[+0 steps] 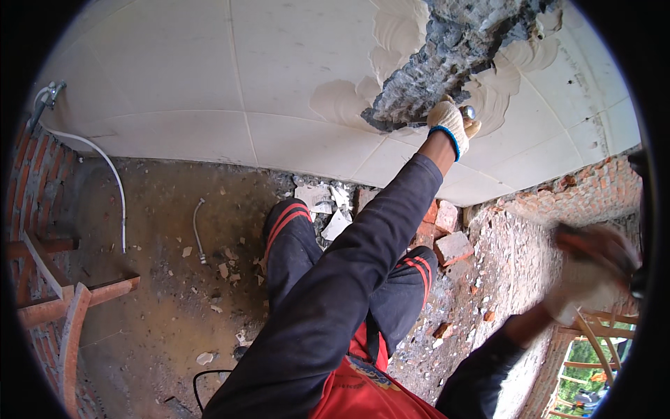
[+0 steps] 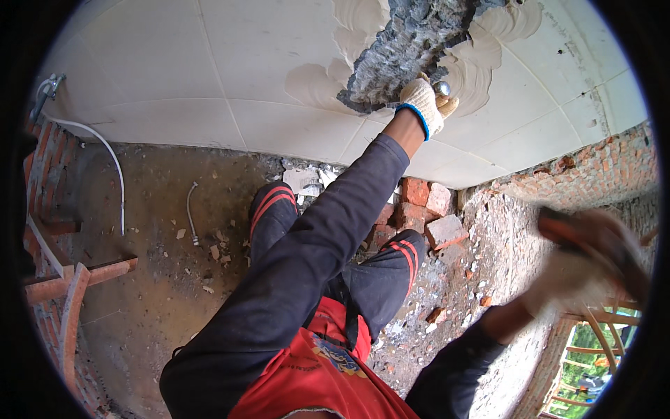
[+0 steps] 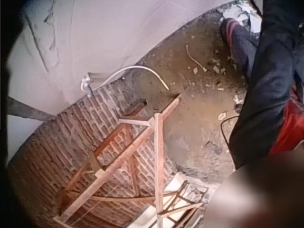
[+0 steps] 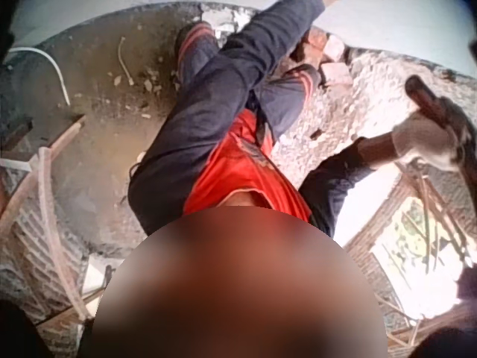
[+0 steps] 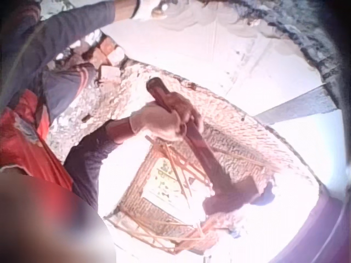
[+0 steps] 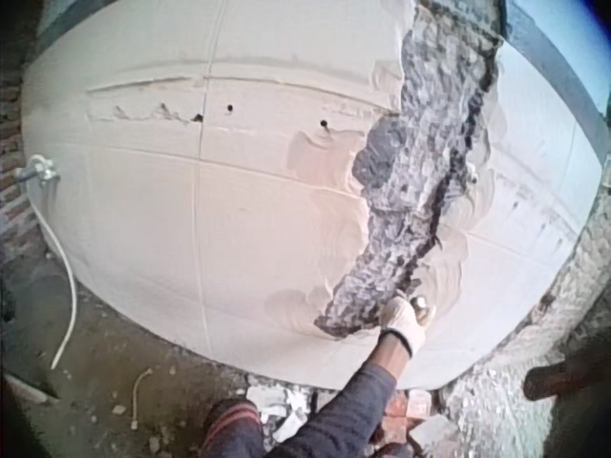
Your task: The person uses a hammer and chisel to remove tiles from a wall. They repeatedly strike the chisel against the tiles, causing them to break and fall to the floor.
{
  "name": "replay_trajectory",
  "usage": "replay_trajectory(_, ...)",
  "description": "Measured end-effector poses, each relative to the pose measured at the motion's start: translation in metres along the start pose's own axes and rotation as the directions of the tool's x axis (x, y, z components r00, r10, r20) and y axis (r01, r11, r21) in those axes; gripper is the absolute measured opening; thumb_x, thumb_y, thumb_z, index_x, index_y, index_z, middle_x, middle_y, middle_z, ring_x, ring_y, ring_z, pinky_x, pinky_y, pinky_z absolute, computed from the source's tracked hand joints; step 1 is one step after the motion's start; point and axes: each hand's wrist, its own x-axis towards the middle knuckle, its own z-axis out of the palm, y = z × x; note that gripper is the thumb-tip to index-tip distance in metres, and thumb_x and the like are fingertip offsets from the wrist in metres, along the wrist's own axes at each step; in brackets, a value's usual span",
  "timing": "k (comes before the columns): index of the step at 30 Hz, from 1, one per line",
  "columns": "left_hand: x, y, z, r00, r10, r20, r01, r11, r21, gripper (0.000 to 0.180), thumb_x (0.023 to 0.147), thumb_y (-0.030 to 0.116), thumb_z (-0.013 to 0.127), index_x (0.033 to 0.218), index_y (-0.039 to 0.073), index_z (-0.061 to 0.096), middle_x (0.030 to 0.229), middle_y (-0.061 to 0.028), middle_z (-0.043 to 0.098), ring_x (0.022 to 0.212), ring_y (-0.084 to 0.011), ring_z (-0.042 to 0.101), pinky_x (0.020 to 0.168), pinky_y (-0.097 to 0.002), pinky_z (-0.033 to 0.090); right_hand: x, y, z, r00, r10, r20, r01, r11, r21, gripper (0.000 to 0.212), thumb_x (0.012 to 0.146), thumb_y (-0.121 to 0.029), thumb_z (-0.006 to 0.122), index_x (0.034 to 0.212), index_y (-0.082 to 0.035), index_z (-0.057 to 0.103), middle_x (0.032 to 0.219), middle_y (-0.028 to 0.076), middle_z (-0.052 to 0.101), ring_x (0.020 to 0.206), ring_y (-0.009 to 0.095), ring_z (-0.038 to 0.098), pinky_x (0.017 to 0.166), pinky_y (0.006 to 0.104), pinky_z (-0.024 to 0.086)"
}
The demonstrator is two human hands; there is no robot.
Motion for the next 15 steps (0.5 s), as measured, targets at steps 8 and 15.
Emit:
replay_trajectory(8, 0.01, 0.0, 0.007, 1.0, 0.006, 0.009, -0.006, 1.0, 0.008, 0.03, 0.093, 0.032, 0.037, 0.11, 0.01, 0.05, 0.096, -0.0086, 0.058, 0.088, -0.0233, 0.059, 0.073, -0.0388, 0.053, -0.073, 0.01, 0.014, 0.56, 0.493, 0.666, -0.783, 0.578, 0.231, 0.011, 0.072, -0.003, 0.049, 0.083, -0.005, 0.049, 0.059, -0.003, 0.046, 0.042, 0.006, 0.041, 0.036, 0.019, 0.031)
replay_trajectory(15, -0.012, 0.001, 0.007, 0.997, -0.021, -0.076, 0.015, 0.997, -0.075, 0.026, 0.089, 0.032, 0.047, 0.106, 0.013, 0.052, 0.096, -0.0116, 0.057, 0.083, -0.0256, 0.06, 0.068, -0.0431, 0.056, 0.035, -0.015, -0.129, 0.966, 0.147, -0.213, -0.028, 0.878, 0.477, 0.027, 0.075, -0.007, 0.045, 0.098, 0.005, 0.052, 0.068, 0.005, 0.048, 0.059, 0.009, 0.046, 0.049, 0.0175, 0.037)
